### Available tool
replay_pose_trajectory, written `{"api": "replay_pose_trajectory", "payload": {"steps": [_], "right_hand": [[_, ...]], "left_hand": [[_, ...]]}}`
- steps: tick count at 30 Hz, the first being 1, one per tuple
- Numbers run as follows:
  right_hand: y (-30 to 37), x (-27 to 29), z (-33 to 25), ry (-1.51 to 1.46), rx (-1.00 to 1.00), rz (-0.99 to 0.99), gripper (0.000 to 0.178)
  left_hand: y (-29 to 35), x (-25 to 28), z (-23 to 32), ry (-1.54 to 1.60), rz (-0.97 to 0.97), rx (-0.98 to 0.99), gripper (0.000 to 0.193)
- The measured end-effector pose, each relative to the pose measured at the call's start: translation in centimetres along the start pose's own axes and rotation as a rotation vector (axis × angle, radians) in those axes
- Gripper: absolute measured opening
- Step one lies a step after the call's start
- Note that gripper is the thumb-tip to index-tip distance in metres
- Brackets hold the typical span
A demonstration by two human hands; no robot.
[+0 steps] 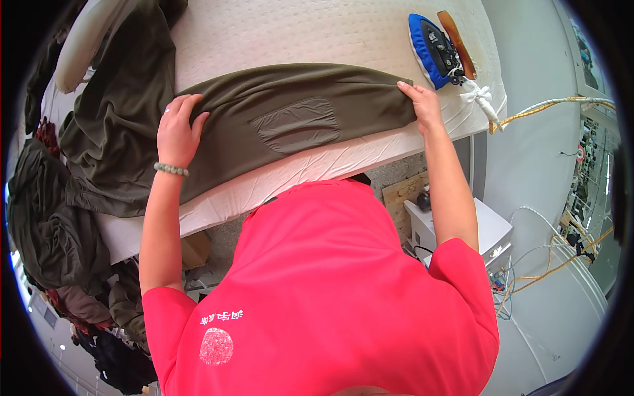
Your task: Ironing olive green garments on a professional ironing table in a factory setting.
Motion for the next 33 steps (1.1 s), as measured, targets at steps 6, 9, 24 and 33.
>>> {"api": "replay_pose_trajectory", "payload": {"steps": [6, 9, 24, 33], "right_hand": [[0.2, -0.5, -1.8, 0.139, -0.019, -0.069, 0.030], [0.7, 0.0, -1.4, 0.029, -0.076, -0.122, 0.028], [2.8, -7.6, -7.8, 1.267, 0.754, 0.240, 0.018], [0.6, -12.3, -7.2, 1.203, 0.750, 0.126, 0.023]], "left_hand": [[-2.6, -0.4, -2.9, -0.040, -0.170, 0.038, 0.021], [-3.7, -0.2, -4.2, 0.025, -0.394, 0.070, 0.016], [-4.9, -1.4, 0.0, 0.097, -0.113, 0.017, 0.017], [-6.2, -3.5, 1.6, -0.023, 0.249, -0.040, 0.017]]}}
Point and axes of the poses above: each hand's wrist, its own y-axis away from the middle knuckle, its own x-axis out of the back of the hand, z = x × y, the point moved 4 cm from there along -y, towards the middle knuckle, and after that the axes turned 11 degrees about -z, right-handed, at the moved point
